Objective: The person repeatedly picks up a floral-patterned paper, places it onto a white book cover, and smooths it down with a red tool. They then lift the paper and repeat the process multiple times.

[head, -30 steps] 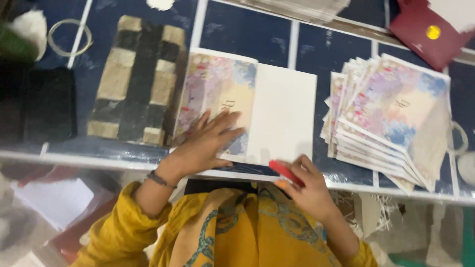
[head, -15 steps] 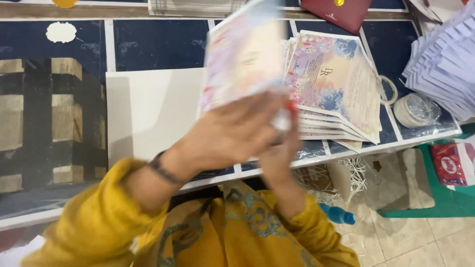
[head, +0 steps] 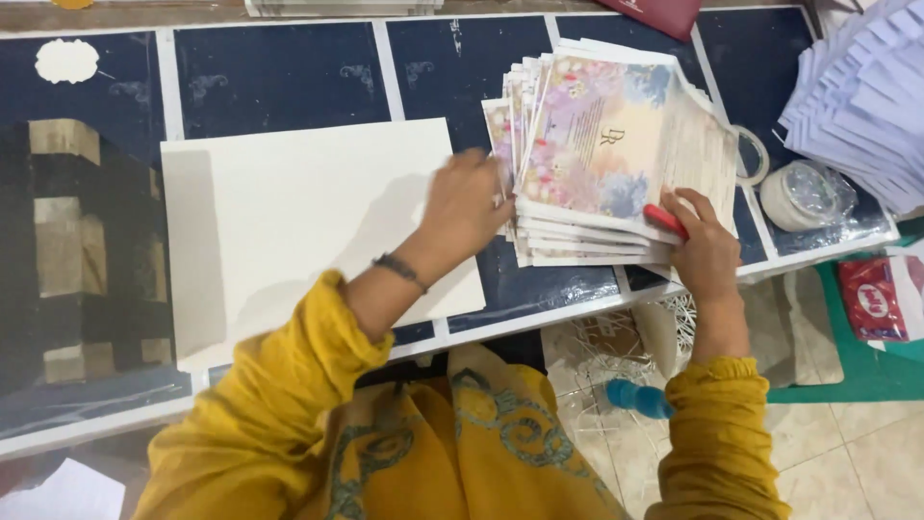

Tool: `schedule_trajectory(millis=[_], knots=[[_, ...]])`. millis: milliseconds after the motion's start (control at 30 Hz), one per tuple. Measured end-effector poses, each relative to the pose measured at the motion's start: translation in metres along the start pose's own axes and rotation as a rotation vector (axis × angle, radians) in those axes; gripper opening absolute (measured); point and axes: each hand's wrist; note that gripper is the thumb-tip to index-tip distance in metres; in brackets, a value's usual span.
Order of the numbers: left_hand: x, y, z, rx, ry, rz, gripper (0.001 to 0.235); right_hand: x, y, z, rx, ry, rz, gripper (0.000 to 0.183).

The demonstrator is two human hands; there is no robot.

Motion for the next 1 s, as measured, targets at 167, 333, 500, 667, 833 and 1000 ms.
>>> schedule_trajectory(millis=[167,333,500,667,833,1000], knots=[[0.033,-0.028,-0.005,-0.092,-0.534,-0.245,0.033,-0.025,-0.011,0.009,0.130,0.280,-0.489,0.092],[0.036,-0.030,-0.005,0.004,-0.631,-0.237,0.041,-0.013,-0.052,-0.012,-0.123,0.286,-0.200,0.088],[0.036,-0.043,-0.015,0.187,-0.669,-0.213,0.044,-0.006,-0.067,-0.043,-0.395,0.365,-0.024,0.073],[0.055,-0.086,-0.019,0.611,-0.623,0.062,0.044,-0.019,-0.032,-0.110,-0.570,0.553,-0.180,0.042],[0.095,-0.156,-0.042,0.442,-0.576,0.307,0.043,-0.042,0.027,-0.249,-0.822,0.181,-0.180,0.042],[0.148,-0.211,-0.080,0.199,-0.618,0.435,0.046,-0.058,0.054,-0.353,-0.773,-0.128,-0.260,0.061]])
Point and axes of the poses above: each hand's wrist, its own x-axis away from the middle knuckle, its own y-axis out of the palm, z = x × y, and after that the axes turned 11 degrees about z, right-handed
